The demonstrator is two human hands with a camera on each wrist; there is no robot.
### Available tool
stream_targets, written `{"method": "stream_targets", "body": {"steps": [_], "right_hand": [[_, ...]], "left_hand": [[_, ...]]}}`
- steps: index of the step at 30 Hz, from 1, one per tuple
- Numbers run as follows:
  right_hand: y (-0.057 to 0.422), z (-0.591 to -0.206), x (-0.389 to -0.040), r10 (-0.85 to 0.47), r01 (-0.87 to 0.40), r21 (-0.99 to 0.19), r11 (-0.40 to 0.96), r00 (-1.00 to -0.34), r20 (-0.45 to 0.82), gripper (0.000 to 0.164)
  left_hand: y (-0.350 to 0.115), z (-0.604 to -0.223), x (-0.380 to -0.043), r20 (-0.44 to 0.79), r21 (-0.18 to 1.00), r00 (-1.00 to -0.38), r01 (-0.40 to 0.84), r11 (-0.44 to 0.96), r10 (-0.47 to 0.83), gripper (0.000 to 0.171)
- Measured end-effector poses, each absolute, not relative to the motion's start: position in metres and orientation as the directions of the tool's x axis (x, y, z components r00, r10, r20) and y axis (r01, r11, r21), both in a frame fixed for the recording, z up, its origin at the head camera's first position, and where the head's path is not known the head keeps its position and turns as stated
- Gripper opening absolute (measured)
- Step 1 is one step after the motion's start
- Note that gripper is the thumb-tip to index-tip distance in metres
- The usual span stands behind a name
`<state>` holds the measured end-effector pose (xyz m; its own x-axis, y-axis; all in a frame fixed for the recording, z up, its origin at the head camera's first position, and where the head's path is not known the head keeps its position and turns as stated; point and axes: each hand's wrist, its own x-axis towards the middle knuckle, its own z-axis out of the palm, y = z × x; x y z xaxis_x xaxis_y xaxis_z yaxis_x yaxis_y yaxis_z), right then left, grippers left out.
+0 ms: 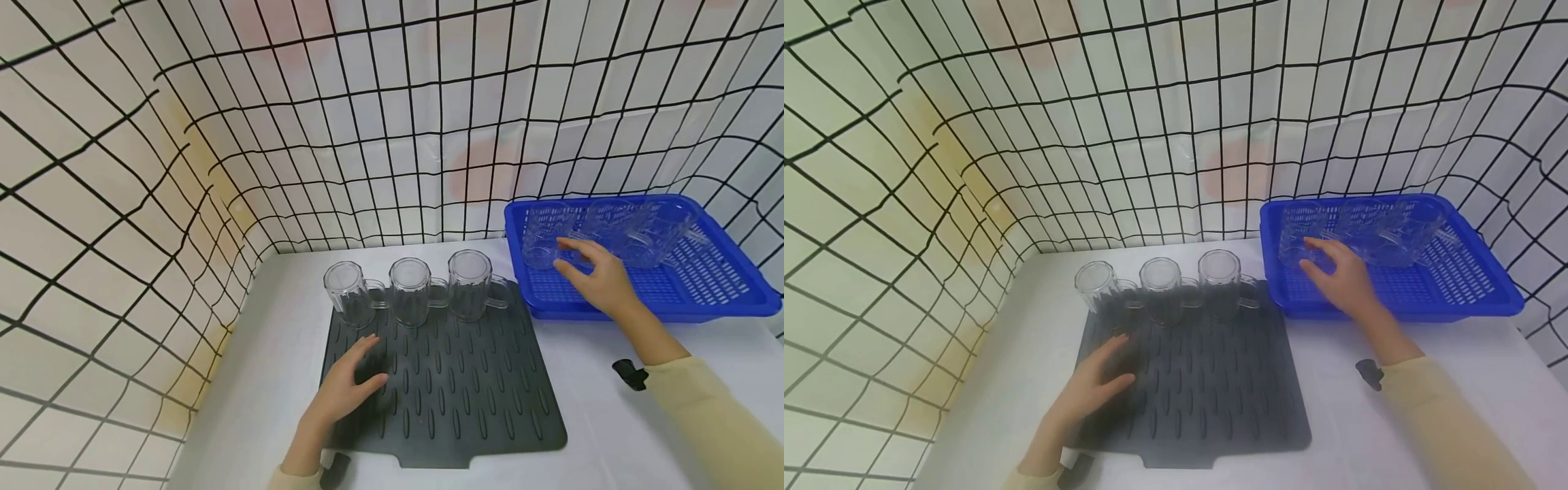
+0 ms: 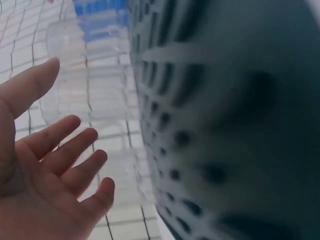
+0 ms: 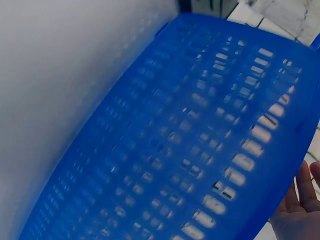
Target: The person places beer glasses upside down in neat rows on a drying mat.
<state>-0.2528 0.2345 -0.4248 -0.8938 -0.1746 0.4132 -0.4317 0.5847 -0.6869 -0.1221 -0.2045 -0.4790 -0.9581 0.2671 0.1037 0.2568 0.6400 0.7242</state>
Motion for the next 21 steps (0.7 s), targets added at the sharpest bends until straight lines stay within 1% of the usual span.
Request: {"method": "stream_targets", "body": {"steps": [3,8,14,21], "right_hand": [[0.242,-0.423,-0.258,-0.188,-0.405,-0.686,0.605,-0.909,0.371,0.049],[0.255,-0.421,-0.268,-0.195,-0.339,-0.673,0.658,-0.939,0.283,0.055],[0.264,-0.424,-0.279,-0.167,-0.275,-0.648,0.710,-0.960,0.224,0.061],[0.270,-0.430,-0.289,-0.141,-0.216,-0.644,0.734,-0.976,0.166,0.065]], "left_hand": [[-0.213,-0.484,-0.116,0.053,0.711,-0.970,0.204,0.673,0.238,0.069],[-0.225,-0.491,-0.107,-0.033,0.676,-0.978,0.128,0.725,0.204,0.082],[-0.232,-0.498,-0.099,-0.060,0.672,-0.985,0.081,0.736,0.164,0.094],[-0.232,-0.505,-0.094,-0.086,0.674,-0.981,0.070,0.735,0.172,0.108]]}}
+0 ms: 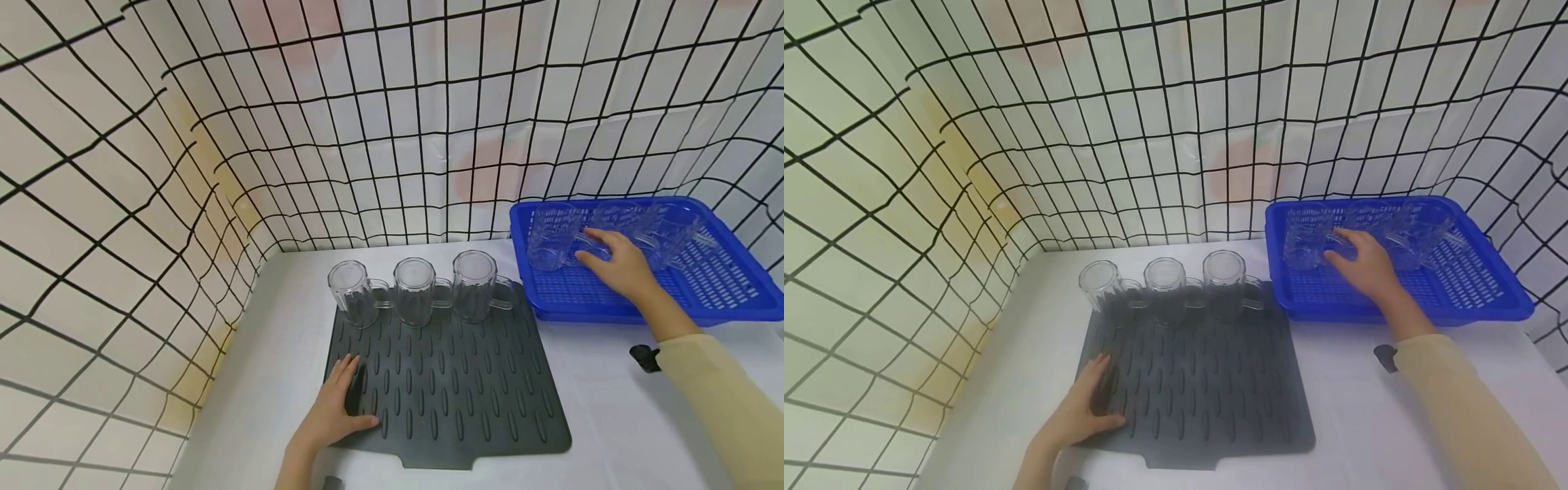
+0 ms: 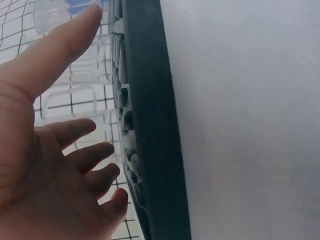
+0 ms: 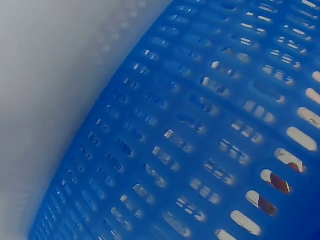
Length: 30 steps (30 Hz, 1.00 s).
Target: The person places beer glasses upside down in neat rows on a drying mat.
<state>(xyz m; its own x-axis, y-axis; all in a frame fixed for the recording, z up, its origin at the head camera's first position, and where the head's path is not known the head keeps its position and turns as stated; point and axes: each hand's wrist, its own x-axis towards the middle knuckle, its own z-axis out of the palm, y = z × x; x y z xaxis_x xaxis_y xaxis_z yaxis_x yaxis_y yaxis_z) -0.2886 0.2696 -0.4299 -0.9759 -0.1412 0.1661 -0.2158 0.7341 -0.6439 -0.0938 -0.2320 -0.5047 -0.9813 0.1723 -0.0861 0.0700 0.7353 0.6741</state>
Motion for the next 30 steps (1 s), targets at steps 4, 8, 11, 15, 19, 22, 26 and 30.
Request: {"method": "stream_targets", "body": {"steps": [4,8,11,15,19,22,26,30], "right_hand": [[0.273,-0.434,-0.295,-0.136,-0.190,-0.634,0.749,-0.982,0.133,0.066],[0.276,-0.438,-0.301,-0.123,-0.160,-0.635,0.756,-0.987,0.103,0.068],[0.275,-0.441,-0.305,-0.115,-0.148,-0.638,0.756,-0.989,0.093,0.069],[0.273,-0.444,-0.310,-0.112,-0.143,-0.636,0.758,-0.990,0.090,0.069],[0.270,-0.447,-0.315,-0.104,-0.122,-0.648,0.752,-0.992,0.067,0.073],[0.269,-0.449,-0.319,-0.098,-0.106,-0.660,0.744,-0.994,0.050,0.076],[0.266,-0.451,-0.321,-0.087,-0.090,-0.664,0.742,-0.995,0.037,0.074],[0.265,-0.454,-0.321,-0.061,-0.071,-0.660,0.748,-0.997,0.038,0.070]], "left_hand": [[-0.234,-0.507,-0.093,-0.108,0.648,-0.980,0.059,0.760,0.168,0.116],[-0.235,-0.510,-0.093,-0.138,0.596,-0.975,0.061,0.801,0.177,0.121],[-0.236,-0.511,-0.093,-0.150,0.573,-0.971,0.070,0.817,0.188,0.123],[-0.236,-0.513,-0.092,-0.165,0.564,-0.969,0.063,0.823,0.186,0.123],[-0.235,-0.513,-0.092,-0.175,0.563,-0.968,0.050,0.825,0.179,0.122],[-0.235,-0.513,-0.092,-0.173,0.565,-0.969,0.047,0.824,0.175,0.122],[-0.235,-0.512,-0.093,-0.168,0.569,-0.971,0.047,0.821,0.172,0.122],[-0.234,-0.511,-0.093,-0.166,0.578,-0.971,0.046,0.815,0.173,0.122]]}}
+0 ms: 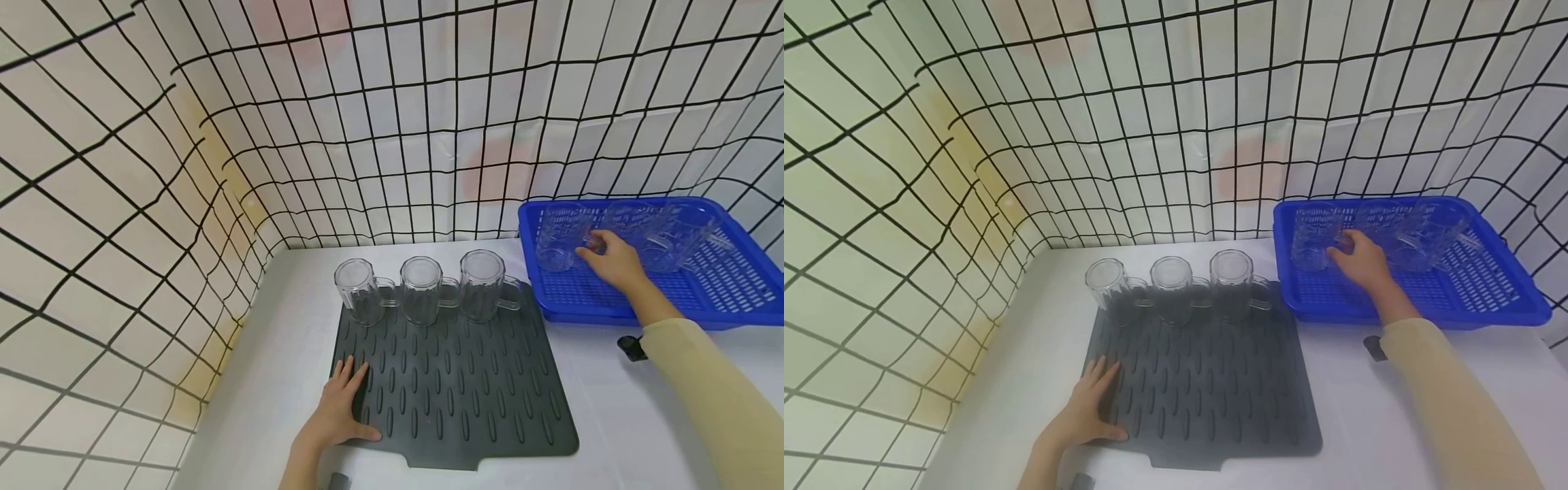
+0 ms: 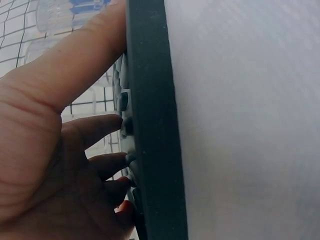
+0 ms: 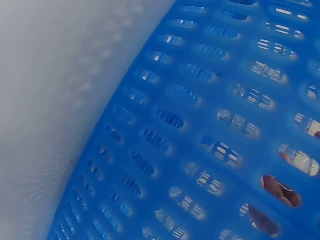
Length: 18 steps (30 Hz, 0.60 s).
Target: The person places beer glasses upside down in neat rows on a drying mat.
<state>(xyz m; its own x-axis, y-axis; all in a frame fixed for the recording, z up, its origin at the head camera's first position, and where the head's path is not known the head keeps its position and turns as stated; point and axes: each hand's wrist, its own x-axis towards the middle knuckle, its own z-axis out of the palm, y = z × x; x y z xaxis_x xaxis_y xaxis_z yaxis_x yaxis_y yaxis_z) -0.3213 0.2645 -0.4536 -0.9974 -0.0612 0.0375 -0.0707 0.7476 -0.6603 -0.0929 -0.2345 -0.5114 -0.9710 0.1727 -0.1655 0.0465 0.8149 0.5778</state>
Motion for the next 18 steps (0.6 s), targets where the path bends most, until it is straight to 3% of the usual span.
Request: {"method": "stream_targets", "body": {"steps": [8,18], "right_hand": [[0.263,-0.456,-0.316,0.008,-0.029,-0.673,0.739,-0.999,0.052,0.064],[0.263,-0.452,-0.311,-0.015,-0.051,-0.697,0.715,-0.998,0.057,0.052]], "left_hand": [[-0.235,-0.511,-0.093,-0.169,0.582,-0.969,0.047,0.812,0.177,0.123],[-0.234,-0.507,-0.092,-0.164,0.589,-0.968,0.060,0.806,0.192,0.123]]}}
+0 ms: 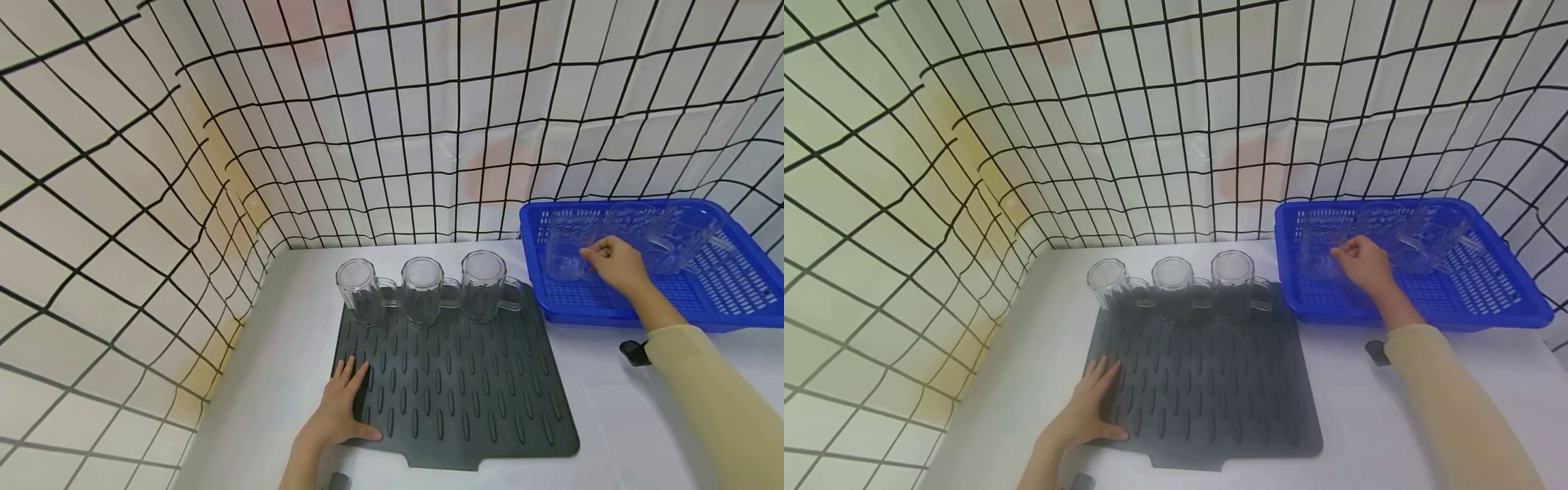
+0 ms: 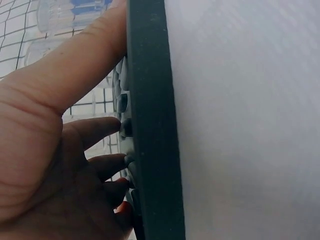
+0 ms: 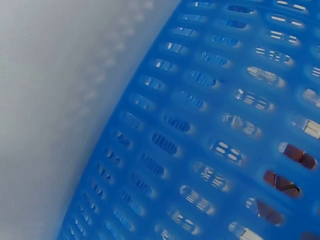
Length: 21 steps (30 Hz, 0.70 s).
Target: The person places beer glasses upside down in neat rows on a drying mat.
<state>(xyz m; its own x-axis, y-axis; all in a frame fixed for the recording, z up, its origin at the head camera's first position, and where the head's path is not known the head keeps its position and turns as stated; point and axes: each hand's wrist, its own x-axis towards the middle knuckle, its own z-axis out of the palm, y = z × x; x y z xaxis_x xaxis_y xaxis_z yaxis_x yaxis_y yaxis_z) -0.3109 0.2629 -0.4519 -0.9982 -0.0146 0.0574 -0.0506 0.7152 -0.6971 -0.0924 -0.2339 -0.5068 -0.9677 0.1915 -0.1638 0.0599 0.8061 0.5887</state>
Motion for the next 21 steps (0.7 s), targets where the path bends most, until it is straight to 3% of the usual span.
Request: {"method": "stream_targets", "body": {"steps": [21], "right_hand": [[0.254,-0.434,-0.284,0.117,-0.112,-0.726,0.678,-0.959,0.258,0.046]], "left_hand": [[-0.235,-0.510,-0.093,-0.153,0.591,-0.970,0.065,0.804,0.191,0.122]]}}
